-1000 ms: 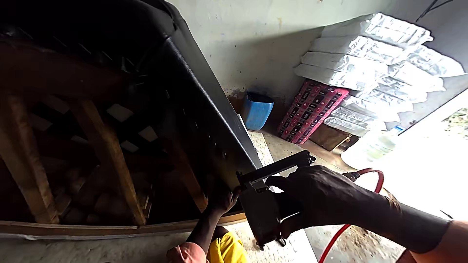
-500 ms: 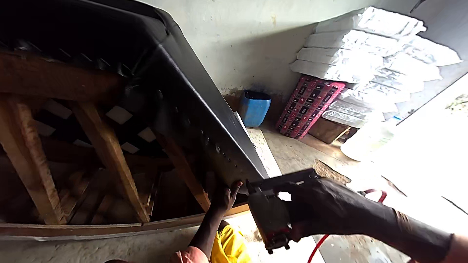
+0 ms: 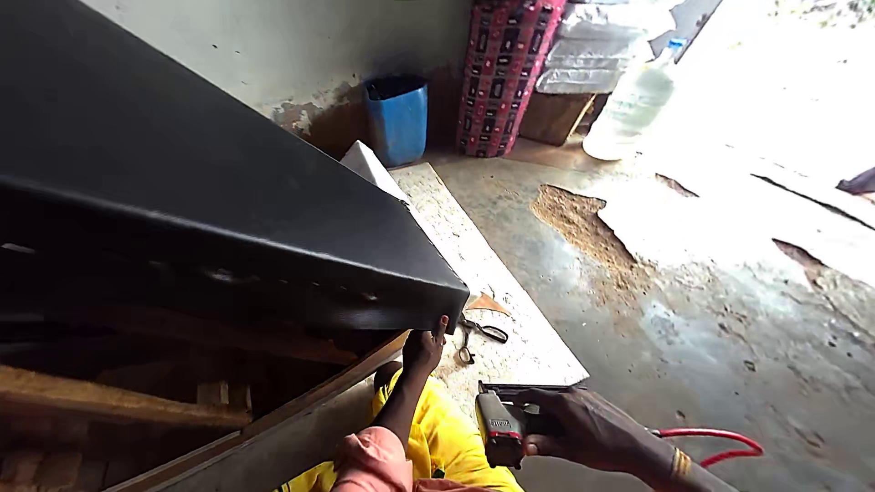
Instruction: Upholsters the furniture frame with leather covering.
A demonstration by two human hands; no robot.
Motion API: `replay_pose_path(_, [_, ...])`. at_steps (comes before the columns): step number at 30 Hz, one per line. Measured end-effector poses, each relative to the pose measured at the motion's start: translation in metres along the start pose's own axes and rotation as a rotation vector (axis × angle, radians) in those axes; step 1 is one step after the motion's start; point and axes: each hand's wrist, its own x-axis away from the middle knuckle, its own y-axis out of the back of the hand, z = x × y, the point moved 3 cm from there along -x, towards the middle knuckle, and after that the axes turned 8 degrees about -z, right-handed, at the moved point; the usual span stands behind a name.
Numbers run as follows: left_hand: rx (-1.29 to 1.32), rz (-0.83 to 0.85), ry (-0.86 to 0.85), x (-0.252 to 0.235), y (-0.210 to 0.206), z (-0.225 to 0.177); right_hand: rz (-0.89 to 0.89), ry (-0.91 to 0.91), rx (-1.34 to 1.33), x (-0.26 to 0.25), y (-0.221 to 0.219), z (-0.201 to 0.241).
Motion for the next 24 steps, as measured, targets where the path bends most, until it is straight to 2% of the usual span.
replay_pose_path(4, [-0.163, -0.106, -0.069, 0.01, -0.016, 0.002, -0.047, -0.049, 0.007, 0.0, -0.002, -0.025])
replay_pose_path(7, [-0.208, -0.167, -0.103, 0.013, -0.025, 0.005, -0.046, -0.044, 0.118, -0.013, 0.003, -0.044])
replay_pose_path(9, [-0.234, -0.132, -0.046, 0.009, -0.028, 0.01, -0.046, 0.01, 0.224, -0.032, 0.005, -0.061])
replay_pose_path(13, [-0.235, -0.006, 0.178, -0.009, -0.019, 0.014, -0.066, 0.201, 0.398, -0.088, 0.014, -0.09])
replay_pose_path(20, [-0.386, -0.202, 0.214, -0.012, -0.009, 0.007, -0.112, 0.487, 0.529, -0.151, 0.027, -0.095])
replay_pose_path(24, [-0.43, -0.318, 0.16, -0.011, -0.013, 0.006, -0.12, 0.519, 0.593, -0.167, 0.035, -0.084])
